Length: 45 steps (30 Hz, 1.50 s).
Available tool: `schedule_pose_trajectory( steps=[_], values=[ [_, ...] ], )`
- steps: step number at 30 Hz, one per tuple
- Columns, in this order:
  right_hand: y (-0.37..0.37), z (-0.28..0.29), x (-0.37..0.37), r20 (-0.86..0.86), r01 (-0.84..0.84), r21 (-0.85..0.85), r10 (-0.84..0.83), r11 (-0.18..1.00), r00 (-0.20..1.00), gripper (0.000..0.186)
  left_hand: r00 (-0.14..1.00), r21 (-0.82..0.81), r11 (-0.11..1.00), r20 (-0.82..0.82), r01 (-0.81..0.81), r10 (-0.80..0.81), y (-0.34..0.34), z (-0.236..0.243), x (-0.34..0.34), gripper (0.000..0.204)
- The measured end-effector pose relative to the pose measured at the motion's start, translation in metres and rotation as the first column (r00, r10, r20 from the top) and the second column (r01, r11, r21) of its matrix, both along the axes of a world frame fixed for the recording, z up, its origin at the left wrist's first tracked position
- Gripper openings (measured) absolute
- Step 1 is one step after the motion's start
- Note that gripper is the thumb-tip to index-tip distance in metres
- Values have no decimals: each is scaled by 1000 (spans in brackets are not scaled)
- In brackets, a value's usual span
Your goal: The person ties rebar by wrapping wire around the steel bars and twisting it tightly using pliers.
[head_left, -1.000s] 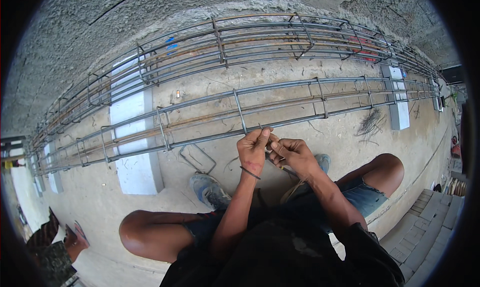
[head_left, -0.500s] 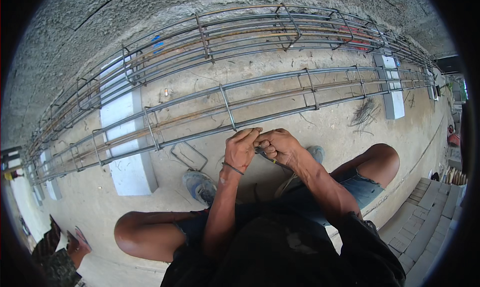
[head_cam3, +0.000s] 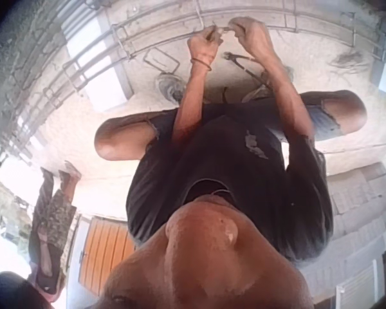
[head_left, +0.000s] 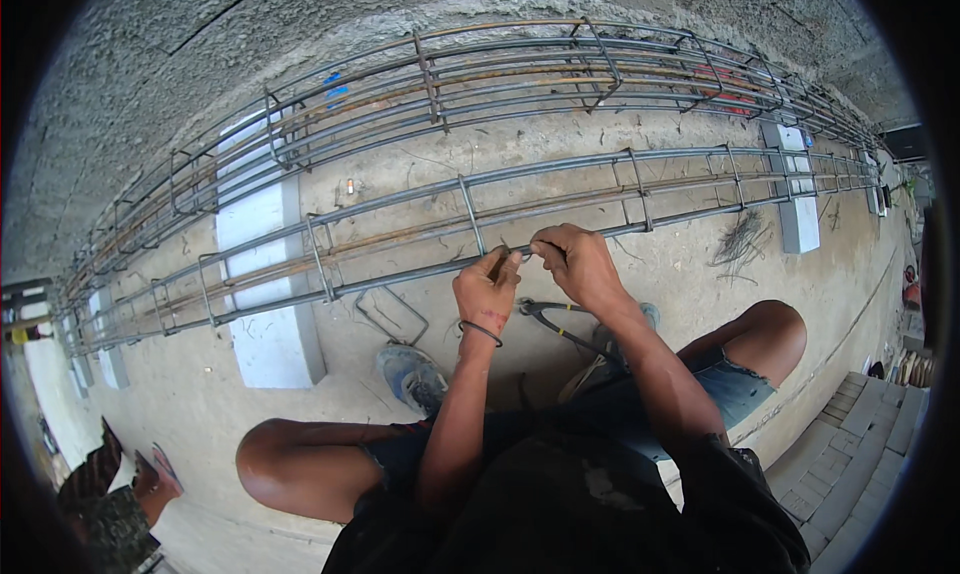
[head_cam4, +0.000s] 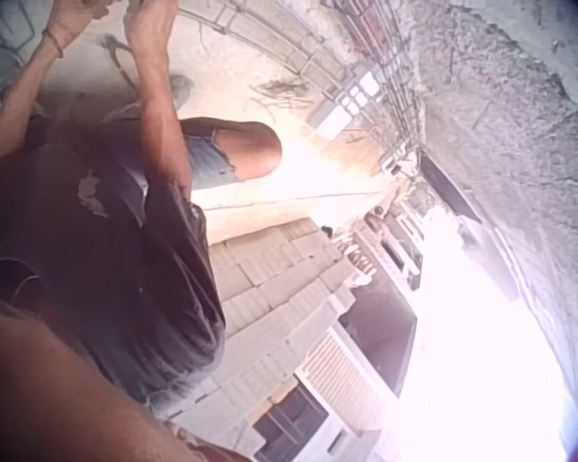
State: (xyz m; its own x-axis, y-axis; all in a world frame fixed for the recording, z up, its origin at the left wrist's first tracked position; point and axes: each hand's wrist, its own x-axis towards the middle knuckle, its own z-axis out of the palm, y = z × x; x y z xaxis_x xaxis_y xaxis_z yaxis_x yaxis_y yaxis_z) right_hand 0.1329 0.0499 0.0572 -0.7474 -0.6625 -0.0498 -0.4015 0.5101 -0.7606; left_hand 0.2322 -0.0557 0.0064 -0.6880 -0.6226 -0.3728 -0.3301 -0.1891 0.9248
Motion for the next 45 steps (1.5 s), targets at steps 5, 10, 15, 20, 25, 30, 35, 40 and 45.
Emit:
schedule_pose_trajectory(
  steps=[5,10,15,20,25,30,35,40,45],
  values=[
    [-45,5,-40,-102,-306,341,358,889,928,9,930,-359,859,-96,-366,356,-30,1,2,29],
    [-76,-13,-17,-202,-430,376,525,821,827,12,951,-748,640,40,-175,307,-81,-8,-2,19],
    [-75,-41,11,-204,-114,-16,109,993,973,11,809,-573,628,565,526,-162,-109,-11,-21,23],
    [-66,-52,25,-85,119,-256,-145,959,986,11,920,-485,801,337,352,-200,-105,-16,-32,21],
    [-65,-50,4,91,95,-224,-76,970,993,9,972,-618,779,229,105,51,-76,-20,-35,18],
    [-65,-45,-6,223,76,-78,-57,994,973,8,974,-706,674,-110,-217,198,-61,-22,-40,9],
    [-79,-46,-11,-9,0,-100,-1,995,1000,8,962,-701,659,-190,-273,197,-52,-25,-38,5],
    [-97,-38,-36,77,-50,12,49,999,996,9,958,-638,719,-121,-276,260,-52,-21,-41,3],
    [-107,-28,-56,197,-275,192,238,942,951,9,939,-777,529,-245,-340,243,-35,-24,-33,9]
  ],
)
